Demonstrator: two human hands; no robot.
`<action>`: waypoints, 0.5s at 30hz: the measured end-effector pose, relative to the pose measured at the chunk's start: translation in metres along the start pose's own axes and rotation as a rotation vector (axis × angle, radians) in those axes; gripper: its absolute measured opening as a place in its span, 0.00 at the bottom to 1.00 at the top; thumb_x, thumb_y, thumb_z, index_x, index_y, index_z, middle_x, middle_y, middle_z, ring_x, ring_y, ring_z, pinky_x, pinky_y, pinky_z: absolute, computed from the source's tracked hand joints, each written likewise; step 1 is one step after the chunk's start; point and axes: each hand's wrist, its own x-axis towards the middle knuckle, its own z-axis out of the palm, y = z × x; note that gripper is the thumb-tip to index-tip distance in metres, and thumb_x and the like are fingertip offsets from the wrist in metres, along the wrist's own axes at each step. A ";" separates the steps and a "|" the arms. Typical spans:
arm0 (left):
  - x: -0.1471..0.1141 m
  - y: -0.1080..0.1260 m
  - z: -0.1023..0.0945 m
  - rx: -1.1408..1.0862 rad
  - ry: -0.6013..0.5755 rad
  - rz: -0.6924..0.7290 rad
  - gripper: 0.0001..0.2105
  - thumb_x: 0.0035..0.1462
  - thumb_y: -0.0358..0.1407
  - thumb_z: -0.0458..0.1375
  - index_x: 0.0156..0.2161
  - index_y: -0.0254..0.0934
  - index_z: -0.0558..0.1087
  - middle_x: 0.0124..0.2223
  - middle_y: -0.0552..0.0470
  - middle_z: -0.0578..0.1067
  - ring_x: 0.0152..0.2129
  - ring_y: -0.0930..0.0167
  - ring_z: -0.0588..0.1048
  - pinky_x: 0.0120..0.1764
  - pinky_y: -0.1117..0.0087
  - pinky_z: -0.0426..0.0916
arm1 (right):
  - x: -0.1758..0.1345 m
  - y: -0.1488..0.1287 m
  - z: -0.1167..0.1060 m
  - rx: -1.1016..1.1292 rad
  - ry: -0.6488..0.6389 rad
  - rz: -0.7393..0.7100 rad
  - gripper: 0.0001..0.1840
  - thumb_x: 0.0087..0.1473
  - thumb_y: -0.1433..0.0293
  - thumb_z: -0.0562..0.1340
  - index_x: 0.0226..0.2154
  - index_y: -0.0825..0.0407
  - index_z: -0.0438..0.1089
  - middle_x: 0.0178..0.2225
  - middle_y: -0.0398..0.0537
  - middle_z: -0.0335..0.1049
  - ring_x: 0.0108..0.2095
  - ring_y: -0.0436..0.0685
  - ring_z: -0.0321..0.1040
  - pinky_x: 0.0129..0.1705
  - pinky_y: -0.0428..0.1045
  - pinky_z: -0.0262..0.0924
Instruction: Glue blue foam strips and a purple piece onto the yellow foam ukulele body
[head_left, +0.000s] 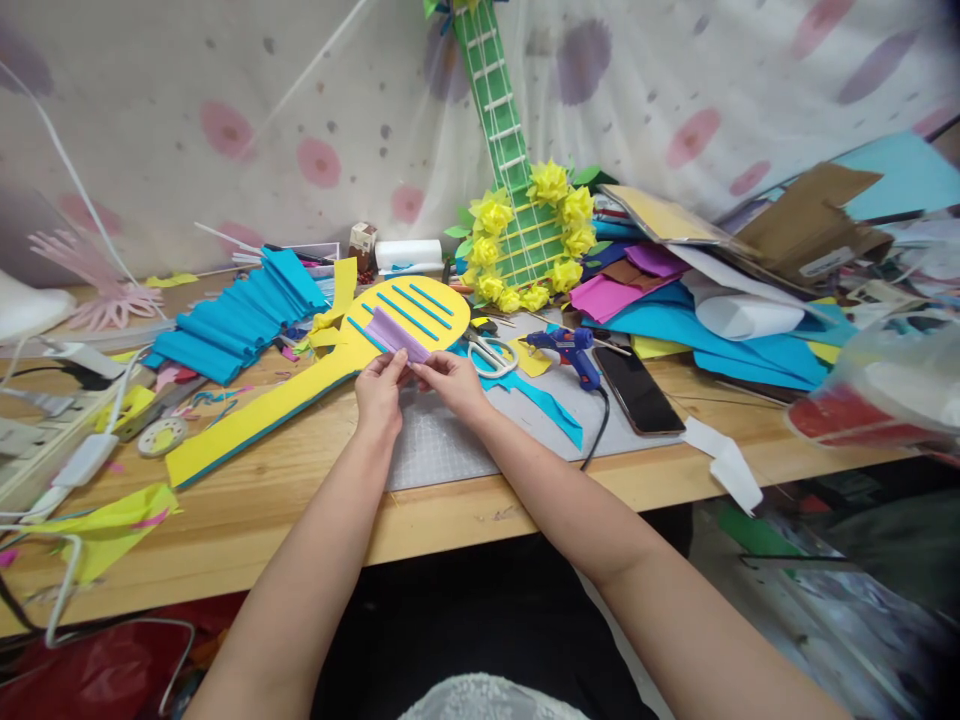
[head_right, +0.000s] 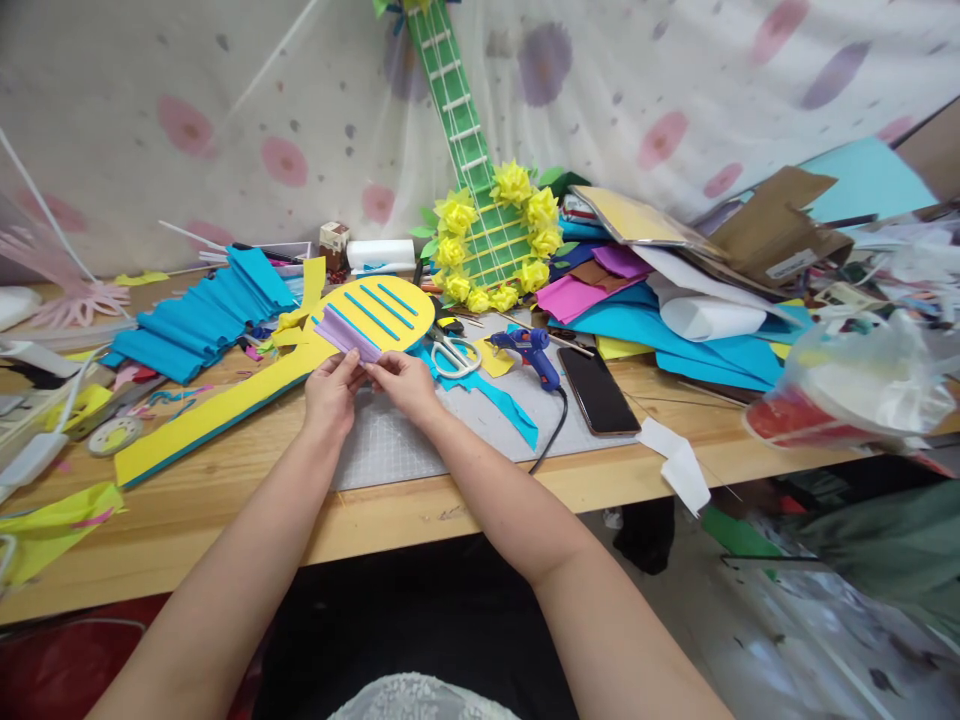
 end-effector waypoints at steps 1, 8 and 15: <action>0.000 0.000 0.000 -0.003 0.001 -0.006 0.15 0.31 0.37 0.68 0.25 0.33 0.68 0.23 0.55 0.73 0.21 0.76 0.72 0.32 0.72 0.67 | 0.000 -0.001 0.000 -0.020 0.001 -0.010 0.13 0.45 0.60 0.61 0.20 0.52 0.63 0.18 0.40 0.64 0.20 0.48 0.61 0.27 0.45 0.58; 0.000 0.001 0.000 -0.024 0.019 -0.021 0.17 0.29 0.37 0.69 0.24 0.33 0.68 0.22 0.55 0.73 0.21 0.76 0.72 0.32 0.73 0.67 | -0.004 -0.007 -0.001 -0.166 0.010 -0.093 0.13 0.49 0.61 0.58 0.20 0.52 0.64 0.17 0.39 0.63 0.20 0.47 0.60 0.26 0.44 0.54; 0.003 -0.001 -0.002 0.004 0.009 -0.019 0.16 0.32 0.37 0.69 0.25 0.33 0.68 0.23 0.55 0.73 0.20 0.77 0.71 0.31 0.74 0.66 | -0.001 0.001 0.001 -0.082 -0.011 -0.063 0.13 0.47 0.61 0.59 0.20 0.52 0.63 0.18 0.40 0.64 0.20 0.47 0.61 0.26 0.45 0.56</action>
